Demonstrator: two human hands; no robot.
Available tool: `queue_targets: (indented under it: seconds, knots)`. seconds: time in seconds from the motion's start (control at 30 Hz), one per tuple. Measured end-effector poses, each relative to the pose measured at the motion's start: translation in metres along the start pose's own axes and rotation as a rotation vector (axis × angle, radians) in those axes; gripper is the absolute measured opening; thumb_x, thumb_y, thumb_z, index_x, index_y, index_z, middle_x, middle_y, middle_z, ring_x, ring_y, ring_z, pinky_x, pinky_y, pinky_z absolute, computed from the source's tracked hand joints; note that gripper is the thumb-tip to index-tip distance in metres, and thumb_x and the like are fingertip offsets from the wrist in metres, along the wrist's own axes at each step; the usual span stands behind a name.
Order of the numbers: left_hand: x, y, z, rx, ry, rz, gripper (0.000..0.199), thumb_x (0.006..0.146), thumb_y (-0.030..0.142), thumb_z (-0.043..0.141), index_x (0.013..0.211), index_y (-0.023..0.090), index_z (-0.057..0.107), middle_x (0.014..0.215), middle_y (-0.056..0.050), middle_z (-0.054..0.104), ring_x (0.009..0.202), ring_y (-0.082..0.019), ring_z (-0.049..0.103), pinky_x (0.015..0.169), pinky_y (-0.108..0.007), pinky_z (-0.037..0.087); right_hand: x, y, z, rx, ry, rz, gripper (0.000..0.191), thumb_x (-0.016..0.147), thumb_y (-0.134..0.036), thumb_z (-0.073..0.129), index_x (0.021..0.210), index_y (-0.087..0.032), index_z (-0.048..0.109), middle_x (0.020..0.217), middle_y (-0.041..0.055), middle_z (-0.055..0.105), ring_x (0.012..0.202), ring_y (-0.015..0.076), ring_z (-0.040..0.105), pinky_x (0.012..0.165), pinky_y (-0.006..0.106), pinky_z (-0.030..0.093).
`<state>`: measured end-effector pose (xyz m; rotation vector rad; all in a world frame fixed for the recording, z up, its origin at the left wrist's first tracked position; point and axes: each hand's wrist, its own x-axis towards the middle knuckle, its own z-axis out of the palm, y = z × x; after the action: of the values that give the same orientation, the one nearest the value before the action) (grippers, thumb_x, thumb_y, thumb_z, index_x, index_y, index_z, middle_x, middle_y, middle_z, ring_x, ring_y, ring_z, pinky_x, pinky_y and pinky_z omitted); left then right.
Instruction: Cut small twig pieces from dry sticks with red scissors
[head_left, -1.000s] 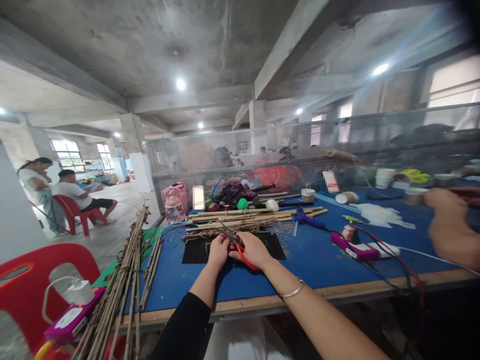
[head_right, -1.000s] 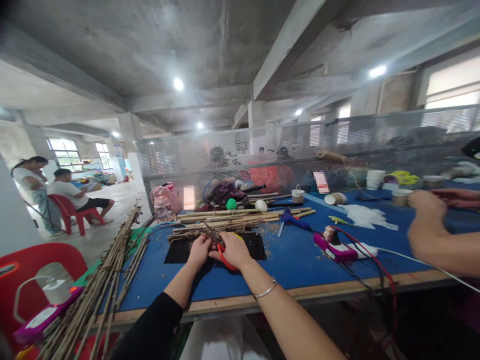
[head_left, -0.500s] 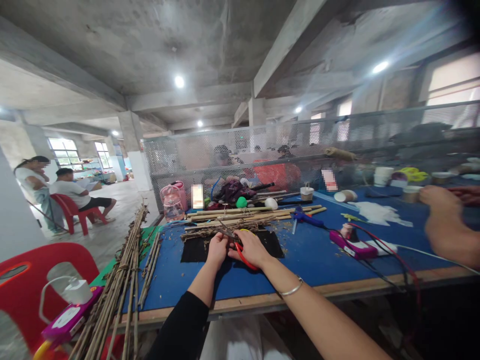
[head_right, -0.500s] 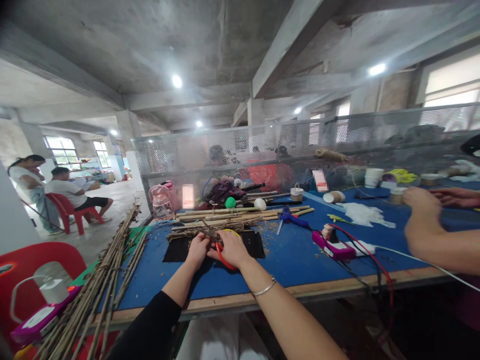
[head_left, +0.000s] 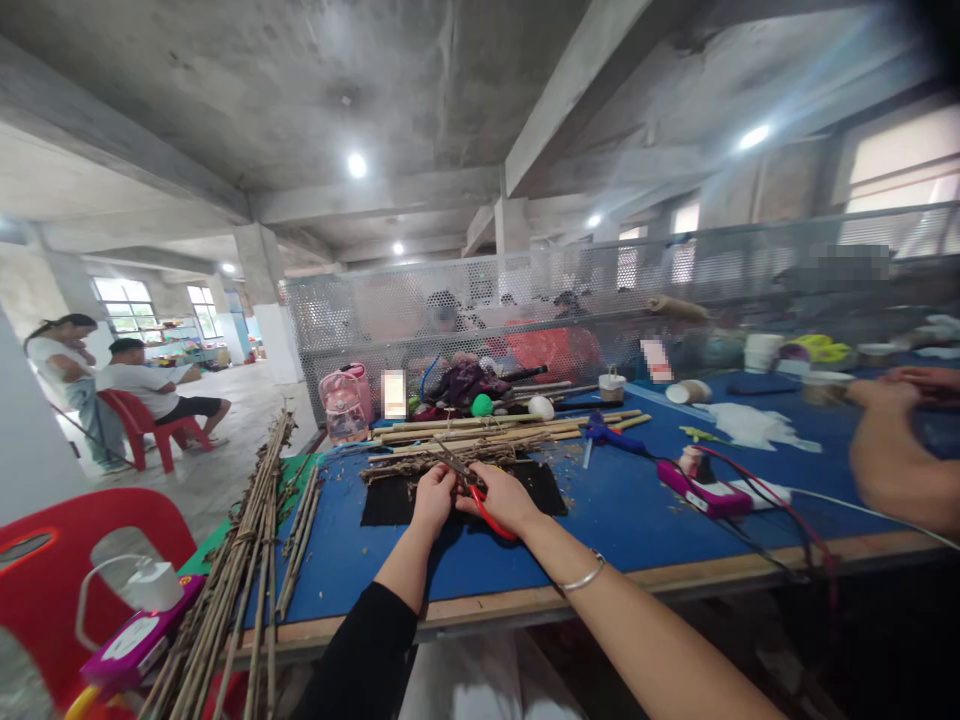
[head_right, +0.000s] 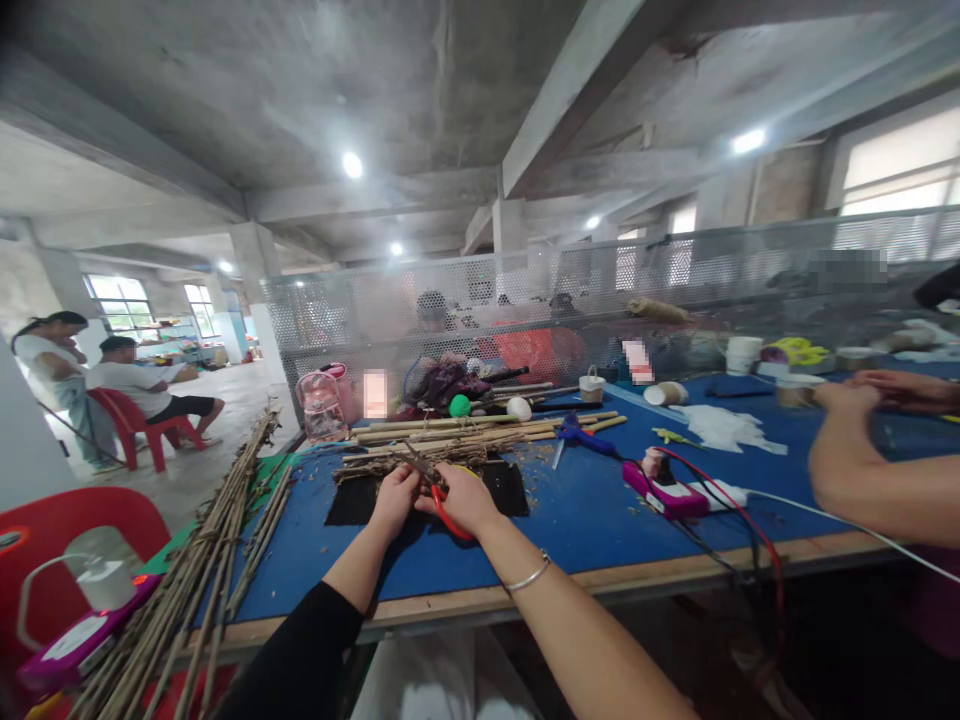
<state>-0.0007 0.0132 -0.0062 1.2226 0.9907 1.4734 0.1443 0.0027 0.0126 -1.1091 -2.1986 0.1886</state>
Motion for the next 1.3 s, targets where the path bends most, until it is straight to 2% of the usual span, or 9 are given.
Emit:
queue_targets:
  seconds: [0.23, 0.4, 0.53, 0.67, 0.9, 1.1, 1.3]
  knots:
    - [0.005, -0.007, -0.005, 0.052, 0.031, 0.026, 0.022, 0.066, 0.036, 0.057, 0.069, 0.014, 0.055, 0.057, 0.002, 0.054, 0.049, -0.008, 0.049, 0.05, -0.02, 0.04, 0.0, -0.001, -0.002, -0.08, -0.051, 0.096, 0.041, 0.071, -0.059, 0.055, 0.095, -0.026, 0.057, 0.09, 0.0024, 0.066, 0.081, 0.0186, 0.061, 0.063, 0.024, 0.038]
    - [0.004, -0.007, -0.005, 0.083, 0.085, -0.01, 0.019, 0.067, 0.034, 0.056, 0.068, 0.015, 0.056, 0.057, 0.002, 0.056, 0.049, -0.009, 0.05, 0.047, -0.019, 0.04, 0.0, -0.001, -0.002, -0.126, -0.079, 0.129, 0.044, 0.071, -0.063, 0.053, 0.095, -0.027, 0.057, 0.084, 0.0019, 0.067, 0.079, 0.0199, 0.063, 0.062, 0.024, 0.037]
    - [0.002, -0.001, -0.004, 0.105, 0.168, -0.016, 0.019, 0.069, 0.033, 0.056, 0.072, 0.015, 0.058, 0.058, 0.0, 0.058, 0.051, -0.01, 0.053, 0.048, -0.02, 0.042, -0.001, -0.003, -0.003, -0.184, -0.066, 0.146, 0.046, 0.072, -0.063, 0.052, 0.096, -0.025, 0.056, 0.091, 0.0041, 0.065, 0.086, 0.0204, 0.06, 0.066, 0.026, 0.039]
    - [0.001, 0.004, -0.003, 0.122, 0.202, 0.006, 0.016, 0.07, 0.03, 0.056, 0.073, 0.015, 0.06, 0.058, -0.001, 0.06, 0.052, -0.01, 0.055, 0.05, -0.02, 0.044, -0.001, -0.003, -0.003, -0.205, -0.047, 0.13, 0.05, 0.072, -0.061, 0.053, 0.103, -0.022, 0.054, 0.098, 0.0069, 0.061, 0.093, 0.0204, 0.057, 0.073, 0.028, 0.04]
    - [-0.002, 0.007, -0.003, 0.342, 0.204, 0.07, 0.014, 0.071, 0.026, 0.054, 0.073, 0.016, 0.064, 0.064, -0.004, 0.065, 0.052, -0.012, 0.055, 0.051, -0.021, 0.043, 0.001, 0.002, 0.002, -0.185, -0.006, 0.026, 0.055, 0.071, -0.059, 0.056, 0.107, -0.017, 0.053, 0.099, 0.0103, 0.06, 0.095, 0.022, 0.054, 0.081, 0.031, 0.039]
    - [-0.001, 0.006, -0.005, 0.459, 0.211, 0.075, 0.016, 0.07, 0.025, 0.054, 0.073, 0.016, 0.067, 0.064, -0.004, 0.066, 0.052, -0.013, 0.056, 0.052, -0.022, 0.042, 0.002, 0.002, 0.002, -0.184, -0.009, 0.03, 0.055, 0.07, -0.057, 0.058, 0.109, -0.017, 0.052, 0.102, 0.0108, 0.059, 0.096, 0.0222, 0.053, 0.083, 0.032, 0.039]
    - [-0.003, 0.007, -0.006, 0.506, 0.191, 0.136, 0.019, 0.072, 0.026, 0.051, 0.071, 0.018, 0.067, 0.062, -0.003, 0.066, 0.053, -0.013, 0.056, 0.053, -0.022, 0.041, 0.002, 0.002, 0.001, -0.13, -0.062, 0.07, 0.043, 0.074, -0.054, 0.055, 0.101, -0.02, 0.054, 0.096, 0.0069, 0.06, 0.091, 0.0195, 0.055, 0.075, 0.027, 0.039]
